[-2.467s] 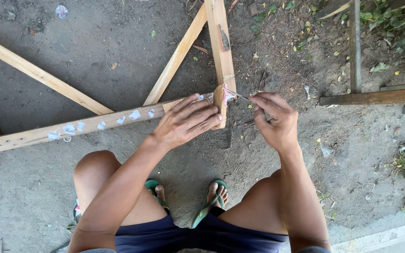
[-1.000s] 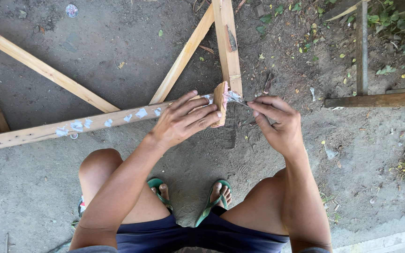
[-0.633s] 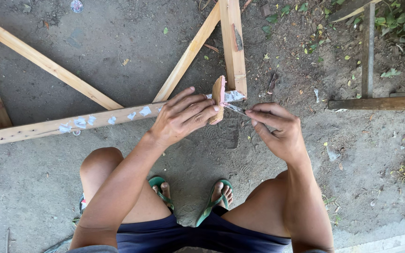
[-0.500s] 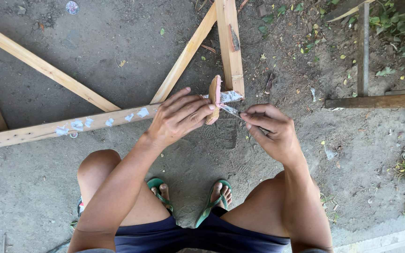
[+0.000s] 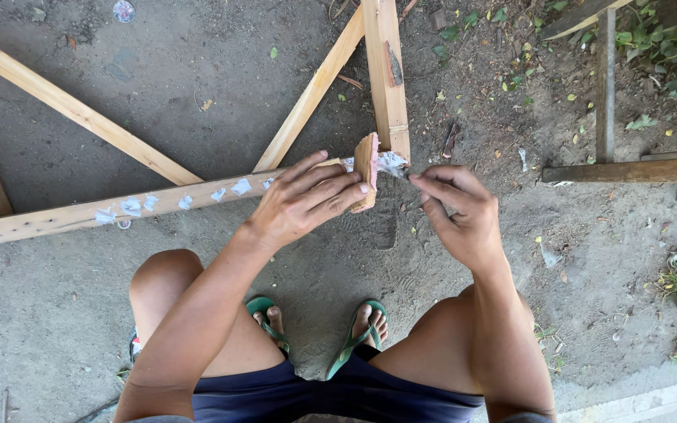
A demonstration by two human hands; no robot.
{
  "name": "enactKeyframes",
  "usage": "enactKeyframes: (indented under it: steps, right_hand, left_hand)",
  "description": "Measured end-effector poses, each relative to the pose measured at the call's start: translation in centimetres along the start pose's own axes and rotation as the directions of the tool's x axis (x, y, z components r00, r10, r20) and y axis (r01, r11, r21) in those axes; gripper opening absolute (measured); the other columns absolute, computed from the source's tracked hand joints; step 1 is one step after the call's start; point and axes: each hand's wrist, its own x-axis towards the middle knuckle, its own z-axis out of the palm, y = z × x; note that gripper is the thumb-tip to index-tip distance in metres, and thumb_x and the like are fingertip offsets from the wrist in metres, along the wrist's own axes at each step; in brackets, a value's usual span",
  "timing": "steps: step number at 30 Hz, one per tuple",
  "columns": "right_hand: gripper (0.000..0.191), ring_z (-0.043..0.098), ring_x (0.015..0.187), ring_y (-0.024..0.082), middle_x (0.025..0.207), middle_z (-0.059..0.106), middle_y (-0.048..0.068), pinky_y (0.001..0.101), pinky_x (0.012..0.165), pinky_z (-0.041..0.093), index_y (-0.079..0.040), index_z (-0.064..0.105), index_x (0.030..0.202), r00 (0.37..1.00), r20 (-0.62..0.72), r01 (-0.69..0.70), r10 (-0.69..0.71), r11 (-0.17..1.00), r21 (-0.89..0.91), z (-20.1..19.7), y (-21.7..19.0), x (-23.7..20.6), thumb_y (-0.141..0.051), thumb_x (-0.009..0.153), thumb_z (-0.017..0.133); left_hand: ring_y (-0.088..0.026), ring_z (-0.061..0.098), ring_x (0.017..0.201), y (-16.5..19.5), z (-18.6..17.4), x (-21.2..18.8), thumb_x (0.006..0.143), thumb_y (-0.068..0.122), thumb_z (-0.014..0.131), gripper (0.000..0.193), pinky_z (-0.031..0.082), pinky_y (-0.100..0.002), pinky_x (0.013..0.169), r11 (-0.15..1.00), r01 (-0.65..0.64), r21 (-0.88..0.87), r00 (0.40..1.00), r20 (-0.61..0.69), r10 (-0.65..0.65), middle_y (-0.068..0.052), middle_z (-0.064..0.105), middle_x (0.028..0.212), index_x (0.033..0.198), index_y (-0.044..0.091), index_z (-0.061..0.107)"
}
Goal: The person sits on the ground and uses a putty knife to spread pink wood filler over the joints of a wooden frame lying on the ground, pressing filler into gaps and scraping excess off the wood surface, then wipes the blade and moves around the frame.
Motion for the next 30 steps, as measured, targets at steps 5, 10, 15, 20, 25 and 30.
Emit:
enactKeyframes:
  steps: [5, 10, 15, 20, 25, 30]
  right_hand:
    - [0.034, 0.071, 0.101, 0.019, 0.113, 0.071, 0.008, 0.0308, 0.086, 0.060, -0.007, 0.077, 0.117, 0.998, 0.053, -0.021, 0.017, 0.996, 0.088, -0.1, 0.0, -0.3, 0.010, 0.087, 0.072]
    - [0.034, 0.071, 0.101, 0.018, 0.114, 0.072, 0.007, 0.0292, 0.085, 0.060, -0.007, 0.077, 0.117, 0.997, 0.075, -0.021, 0.011, 0.991, 0.135, 0.0, 0.3, -0.7, 0.009, 0.088, 0.073]
    - [0.030, 0.069, 0.099, 0.013, 0.116, 0.070, 0.007, 0.0249, 0.080, 0.057, -0.007, 0.077, 0.119, 0.987, 0.052, -0.162, 0.154, 0.952, 0.259, 1.2, 0.2, -0.8, 0.007, 0.093, 0.071]
    - [0.028, 0.065, 0.103, 0.012, 0.121, 0.065, 0.007, 0.0242, 0.080, 0.055, -0.006, 0.075, 0.121, 0.971, 0.119, -0.237, 0.206, 0.872, 0.428, 3.8, -0.2, -1.1, 0.004, 0.094, 0.071]
    - [0.028, 0.065, 0.104, 0.014, 0.119, 0.066, 0.007, 0.0244, 0.085, 0.054, -0.004, 0.076, 0.120, 0.990, 0.110, -0.119, 0.088, 0.939, 0.323, 2.4, -0.5, -1.0, 0.005, 0.094, 0.071]
    - [0.029, 0.065, 0.098, 0.014, 0.118, 0.067, 0.008, 0.0236, 0.078, 0.052, -0.007, 0.077, 0.118, 0.989, -0.048, -0.125, 0.140, 0.965, 0.232, 1.3, -1.1, -0.5, 0.007, 0.094, 0.070]
  left_hand:
    - [-0.022, 0.070, 0.115, -0.2, 0.0, -0.4, 0.092, 0.016, 0.081, 0.057, 0.049, -0.052, 0.117, 0.999, 0.019, -0.026, 0.999, -0.029, -0.020, -0.002, 0.071, 0.128, 0.144, 0.017, 0.058]
    - [-0.022, 0.071, 0.114, -0.6, 0.2, -0.3, 0.092, 0.016, 0.083, 0.058, 0.049, -0.052, 0.117, 0.997, 0.067, -0.038, 0.995, -0.066, -0.070, -0.003, 0.072, 0.126, 0.144, 0.017, 0.057]
    - [-0.022, 0.072, 0.113, -0.5, -0.1, -0.3, 0.092, 0.017, 0.084, 0.058, 0.050, -0.051, 0.117, 0.997, 0.058, -0.050, 0.996, -0.062, -0.061, -0.004, 0.072, 0.125, 0.144, 0.015, 0.057]
    - [-0.022, 0.072, 0.114, -0.5, 0.3, 0.1, 0.093, 0.019, 0.087, 0.060, 0.051, -0.051, 0.116, 0.999, 0.027, -0.032, 0.985, -0.169, -0.032, -0.005, 0.072, 0.128, 0.143, 0.013, 0.056]
    - [-0.023, 0.073, 0.110, -0.9, -1.6, -0.1, 0.087, 0.016, 0.089, 0.059, 0.054, -0.048, 0.112, 0.994, 0.108, 0.023, 0.980, -0.169, -0.103, -0.004, 0.073, 0.122, 0.137, 0.014, 0.058]
    - [-0.022, 0.072, 0.109, -0.6, -2.2, 0.3, 0.087, 0.016, 0.087, 0.060, 0.054, -0.048, 0.112, 0.996, 0.082, 0.019, 0.990, -0.119, -0.079, -0.003, 0.071, 0.123, 0.140, 0.014, 0.058]
